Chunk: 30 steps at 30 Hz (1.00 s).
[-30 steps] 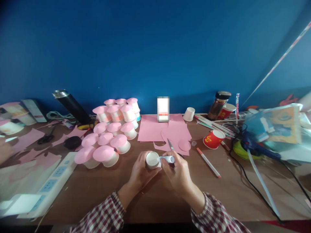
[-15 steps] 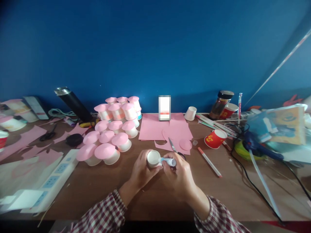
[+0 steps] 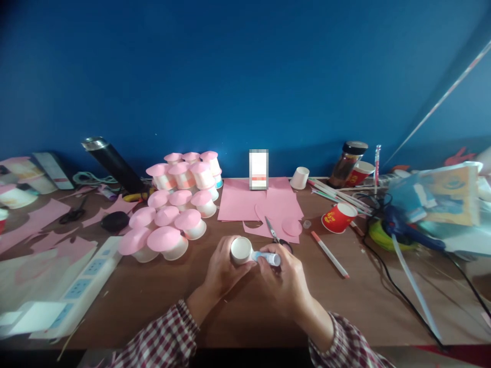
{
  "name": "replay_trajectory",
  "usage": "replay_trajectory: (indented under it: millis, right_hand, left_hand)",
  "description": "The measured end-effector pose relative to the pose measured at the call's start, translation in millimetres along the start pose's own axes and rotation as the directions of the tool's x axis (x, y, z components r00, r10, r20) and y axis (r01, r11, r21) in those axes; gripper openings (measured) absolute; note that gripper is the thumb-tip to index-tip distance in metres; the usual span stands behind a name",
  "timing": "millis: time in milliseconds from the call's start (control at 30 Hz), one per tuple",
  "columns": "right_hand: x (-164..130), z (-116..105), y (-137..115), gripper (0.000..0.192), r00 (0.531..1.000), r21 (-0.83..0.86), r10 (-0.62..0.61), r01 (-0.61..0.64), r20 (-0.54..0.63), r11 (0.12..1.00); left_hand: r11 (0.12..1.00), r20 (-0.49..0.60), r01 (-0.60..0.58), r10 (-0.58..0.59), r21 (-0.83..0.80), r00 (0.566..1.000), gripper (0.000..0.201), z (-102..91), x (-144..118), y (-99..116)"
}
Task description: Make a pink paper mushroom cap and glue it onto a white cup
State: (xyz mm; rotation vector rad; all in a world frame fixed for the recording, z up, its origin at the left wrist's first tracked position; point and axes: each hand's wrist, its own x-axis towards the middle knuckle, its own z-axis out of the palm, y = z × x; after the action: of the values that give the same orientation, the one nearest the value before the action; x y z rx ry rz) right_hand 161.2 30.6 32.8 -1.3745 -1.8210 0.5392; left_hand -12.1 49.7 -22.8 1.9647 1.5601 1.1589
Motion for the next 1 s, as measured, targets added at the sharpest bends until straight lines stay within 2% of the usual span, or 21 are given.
replay_trajectory:
  millis: [233, 333, 400, 533, 600, 667, 767, 900, 1000]
  right_hand:
    - [6, -5, 2, 0.017, 1.0, 0.03, -0.001, 0.001, -0.013, 1.0]
    - [7, -11, 7, 0.016, 1.0, -0.007, -0.023, 0.023, -0.019, 1.0]
    - [6, -13, 14, 0.014, 1.0, -0.04, 0.002, -0.002, -0.002, 0.999]
    - [0, -18, 37, 0.013, 0.996, -0.087, 0.094, -0.094, -0.005, 0.992]
    - [-1, -23, 52, 0.023, 0.993, -0.092, 0.107, -0.112, -0.051, 0.989]
    - [-1, -32, 65, 0.033, 0.991, -0.125, 0.108, -0.118, -0.083, 0.985]
    - [4, -49, 84, 0.03, 0.989, -0.255, 0.102, -0.128, -0.112, 0.959]
    - [12, -71, 111, 0.03, 0.968, -0.413, 0.009, -0.115, -0.25, 0.904]
    - [16, -81, 130, 0.03, 0.967, -0.502, 0.045, -0.169, -0.25, 0.848]
  left_hand:
    - [1.0, -0.018, 0.013, -0.013, 0.008, 1.0, 0.06, 0.6, -1, -2]
    - [0.998, -0.025, 0.061, -0.061, -0.006, 0.998, 0.065, 0.8, -2, -4]
    - [0.995, -0.015, 0.097, -0.097, -0.016, 0.995, 0.062, 0.9, -2, -5]
    - [0.998, -0.008, 0.066, -0.066, -0.021, 0.998, 0.055, 1.8, 0, -5]
    - [0.999, -0.009, 0.038, -0.038, -0.019, 0.999, 0.055, 2.4, 0, -6]
    - [1.0, -0.003, 0.031, -0.031, -0.006, 1.0, 0.057, 2.9, 0, -7]
    - [1.0, 0.0, 0.021, -0.021, 0.018, 1.0, 0.059, 2.9, -1, -9]
    - [0.999, -0.022, -0.047, 0.047, 0.016, 0.999, 0.056, 0.5, 0, -6]
    - [0.997, -0.037, -0.076, 0.076, 0.004, 0.996, 0.052, -1.8, 2, -2]
